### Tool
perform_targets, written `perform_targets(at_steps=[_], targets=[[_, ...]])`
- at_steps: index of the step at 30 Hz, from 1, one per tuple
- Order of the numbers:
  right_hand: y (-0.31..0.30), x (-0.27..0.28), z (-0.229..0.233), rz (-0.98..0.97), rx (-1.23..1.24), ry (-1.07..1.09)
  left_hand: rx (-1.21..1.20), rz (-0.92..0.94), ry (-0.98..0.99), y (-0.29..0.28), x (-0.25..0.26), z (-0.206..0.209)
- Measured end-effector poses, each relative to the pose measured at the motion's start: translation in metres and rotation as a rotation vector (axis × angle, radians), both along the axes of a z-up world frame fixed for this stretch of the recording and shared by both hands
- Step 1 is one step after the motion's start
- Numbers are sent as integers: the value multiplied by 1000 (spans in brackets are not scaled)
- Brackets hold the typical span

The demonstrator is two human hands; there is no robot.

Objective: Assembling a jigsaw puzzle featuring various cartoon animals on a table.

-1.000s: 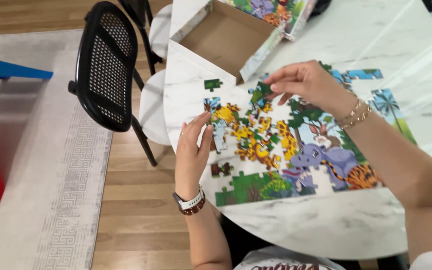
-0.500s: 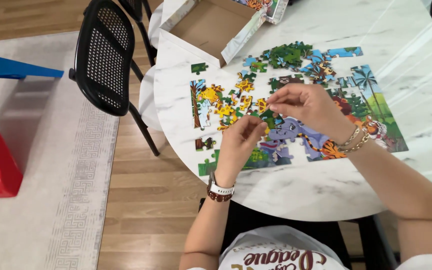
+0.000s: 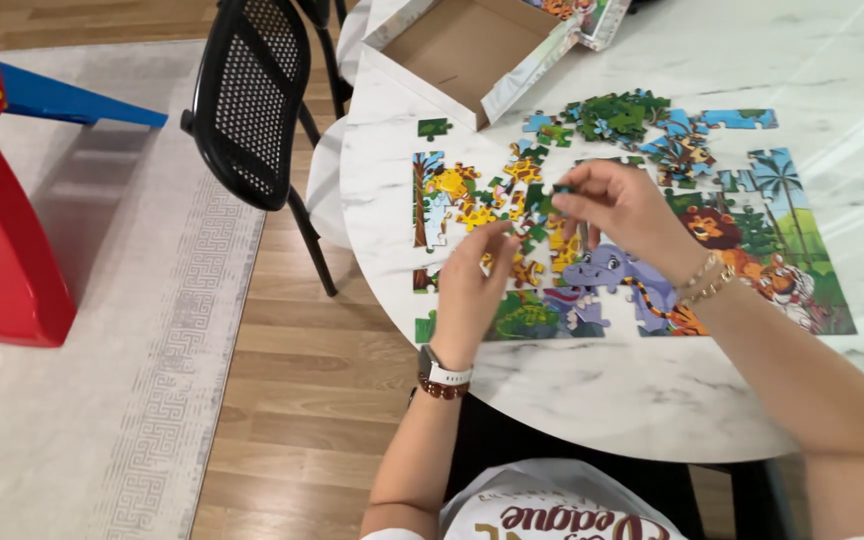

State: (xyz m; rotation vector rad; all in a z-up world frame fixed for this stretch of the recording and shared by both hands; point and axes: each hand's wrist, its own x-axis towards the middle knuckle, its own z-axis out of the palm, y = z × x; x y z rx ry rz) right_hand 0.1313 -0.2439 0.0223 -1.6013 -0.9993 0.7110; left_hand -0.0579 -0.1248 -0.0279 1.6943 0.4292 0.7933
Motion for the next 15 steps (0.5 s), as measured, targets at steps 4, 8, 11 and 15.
perform_targets(at_steps=[4, 8, 11, 15], targets=[[53, 19, -12, 17, 4, -67, 547, 220, 121, 50, 3, -30], [126, 30, -32, 83, 86, -40, 812, 204, 341, 96, 14, -68], [183, 47, -64, 80, 81, -83, 867, 157, 407, 110, 22, -84], [232, 60, -94, 64, 103, -165, 867, 149, 438, 109, 18, -85]])
